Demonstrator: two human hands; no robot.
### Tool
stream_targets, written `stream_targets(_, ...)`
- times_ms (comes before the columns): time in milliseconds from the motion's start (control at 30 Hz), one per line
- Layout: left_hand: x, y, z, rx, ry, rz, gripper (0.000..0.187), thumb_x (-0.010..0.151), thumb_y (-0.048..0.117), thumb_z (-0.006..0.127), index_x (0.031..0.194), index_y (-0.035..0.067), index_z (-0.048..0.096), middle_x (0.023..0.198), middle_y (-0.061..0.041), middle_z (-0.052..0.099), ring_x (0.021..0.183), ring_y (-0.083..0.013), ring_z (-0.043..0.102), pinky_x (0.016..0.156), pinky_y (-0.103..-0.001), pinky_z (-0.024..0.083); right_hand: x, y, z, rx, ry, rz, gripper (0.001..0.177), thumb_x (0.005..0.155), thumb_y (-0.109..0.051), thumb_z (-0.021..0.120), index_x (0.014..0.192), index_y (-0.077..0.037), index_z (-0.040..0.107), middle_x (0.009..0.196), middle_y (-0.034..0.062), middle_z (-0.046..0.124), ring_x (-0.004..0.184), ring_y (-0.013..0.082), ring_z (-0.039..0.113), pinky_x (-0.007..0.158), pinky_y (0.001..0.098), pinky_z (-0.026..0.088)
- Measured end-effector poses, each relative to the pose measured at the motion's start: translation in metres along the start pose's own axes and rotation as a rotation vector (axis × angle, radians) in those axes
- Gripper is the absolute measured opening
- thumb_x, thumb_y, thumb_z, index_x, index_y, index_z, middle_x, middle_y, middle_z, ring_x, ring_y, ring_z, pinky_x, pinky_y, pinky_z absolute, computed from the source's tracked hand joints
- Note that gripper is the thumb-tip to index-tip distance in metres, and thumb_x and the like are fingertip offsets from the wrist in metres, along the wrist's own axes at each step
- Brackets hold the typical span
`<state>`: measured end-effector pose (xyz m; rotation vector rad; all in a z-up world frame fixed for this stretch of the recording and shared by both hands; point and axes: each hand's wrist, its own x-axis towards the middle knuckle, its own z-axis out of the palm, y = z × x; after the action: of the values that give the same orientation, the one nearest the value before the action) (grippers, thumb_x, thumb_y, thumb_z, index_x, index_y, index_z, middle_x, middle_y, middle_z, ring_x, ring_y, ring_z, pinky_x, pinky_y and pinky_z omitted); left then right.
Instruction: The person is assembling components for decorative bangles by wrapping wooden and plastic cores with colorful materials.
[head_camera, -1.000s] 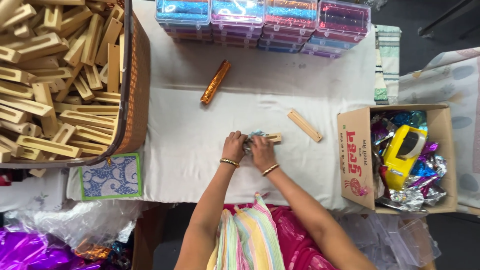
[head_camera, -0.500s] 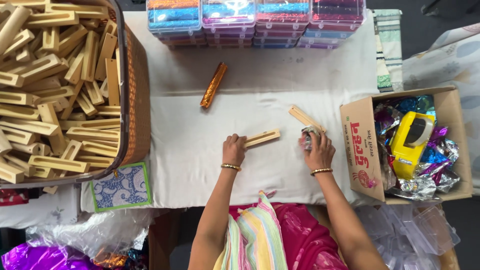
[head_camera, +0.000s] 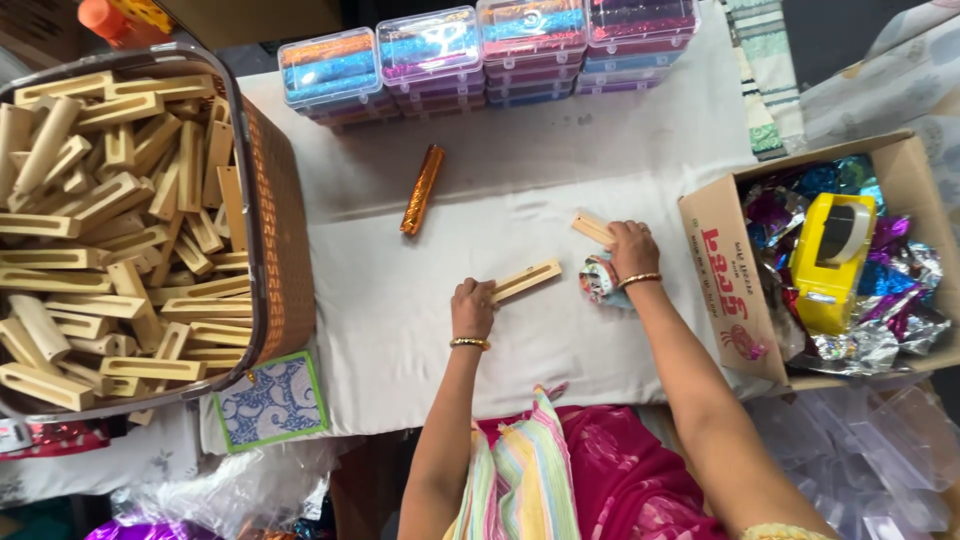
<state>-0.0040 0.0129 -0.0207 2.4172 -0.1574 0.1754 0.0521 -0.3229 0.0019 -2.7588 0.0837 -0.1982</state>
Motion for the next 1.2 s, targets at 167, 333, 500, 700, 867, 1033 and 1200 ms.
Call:
stream_targets(167, 0.002, 0.008, -0.014, -0.099, -0.017, -0.064, 0.048, 0.064, 0.001, 0.086, 0.109, 0.012, 0.075, 0.095, -0.006, 0.063, 0.091, -0.0281, 0.062, 0.081, -0.041, 0.054, 0.011, -0.022, -0.012, -0.009, 0.039, -0.157, 0.047, 0.075, -0.007, 0.079, 0.121, -0.007, 0.070, 0.109, 0.0136, 0.069, 0.104, 0.0355, 0.062, 0.088, 0.0450, 0.053)
stream_targets(333, 0.001, 0.015, -0.028, -0.229, -0.075, -0.218, 0.072, 0.065, -0.002, 0.085, 0.131, 0.013, 0.062, 0.098, -0.007, 0.062, 0.092, -0.0259, 0.064, 0.084, -0.039, 0.055, -0.012, -0.093, 0.006, 0.160, 0.002, -0.535, 0.032, 0.088, -0.011, 0.070, 0.120, -0.013, 0.070, 0.114, 0.0068, 0.069, 0.109, 0.0291, 0.064, 0.095, 0.0434, 0.054)
stream_targets(500, -0.006, 0.002, -0.014, -0.196, -0.026, -0.157, 0.070, 0.067, -0.003, 0.085, 0.131, 0.014, 0.062, 0.102, -0.006, 0.065, 0.096, -0.0255, 0.065, 0.088, -0.039, 0.056, -0.038, -0.125, 0.027, 0.091, -0.074, -0.666, 0.039, 0.089, -0.011, 0.062, 0.127, -0.013, 0.069, 0.114, 0.0069, 0.069, 0.106, 0.0252, 0.065, 0.102, 0.0452, 0.047)
stream_targets(700, -0.005, 0.034, -0.041, -0.160, 0.063, -0.025, 0.070, 0.063, -0.006, 0.082, 0.128, 0.013, 0.066, 0.121, -0.012, 0.066, 0.109, -0.0317, 0.062, 0.092, -0.040, 0.053, -0.035, -0.120, 0.038, 0.084, -0.146, -0.654, 0.040, 0.087, -0.014, 0.065, 0.127, -0.017, 0.071, 0.112, 0.0037, 0.069, 0.109, 0.0244, 0.066, 0.100, 0.0429, 0.048)
stream_targets(867, -0.011, 0.012, -0.014, -0.108, 0.106, 0.079, 0.052, 0.070, -0.007, 0.077, 0.117, 0.013, 0.070, 0.123, -0.007, 0.069, 0.112, -0.0297, 0.065, 0.094, -0.038, 0.056, -0.028, -0.113, 0.038, 0.121, -0.194, -0.650, 0.043, 0.083, -0.019, 0.072, 0.125, -0.017, 0.071, 0.113, 0.0031, 0.070, 0.109, 0.0247, 0.065, 0.100, 0.0424, 0.048)
stream_targets(1033, -0.007, 0.005, -0.012, -0.070, 0.068, 0.101, 0.044, 0.072, -0.009, 0.073, 0.111, 0.013, 0.073, 0.117, -0.006, 0.072, 0.107, -0.0287, 0.067, 0.087, -0.038, 0.058, -0.026, -0.110, 0.016, 0.155, -0.154, -0.644, 0.047, 0.077, -0.021, 0.076, 0.123, -0.016, 0.069, 0.113, 0.0035, 0.070, 0.110, 0.0230, 0.065, 0.101, 0.0450, 0.048)
stream_targets(1200, -0.003, -0.001, -0.006, -0.146, 0.077, 0.064, 0.040, 0.076, -0.008, 0.072, 0.110, 0.012, 0.074, 0.115, -0.006, 0.072, 0.106, -0.0284, 0.066, 0.088, -0.038, 0.058, -0.035, -0.093, 0.017, 0.074, -0.112, -0.586, 0.053, 0.084, -0.001, 0.068, 0.135, -0.016, 0.067, 0.118, 0.0055, 0.069, 0.112, 0.0245, 0.063, 0.098, 0.0381, 0.053)
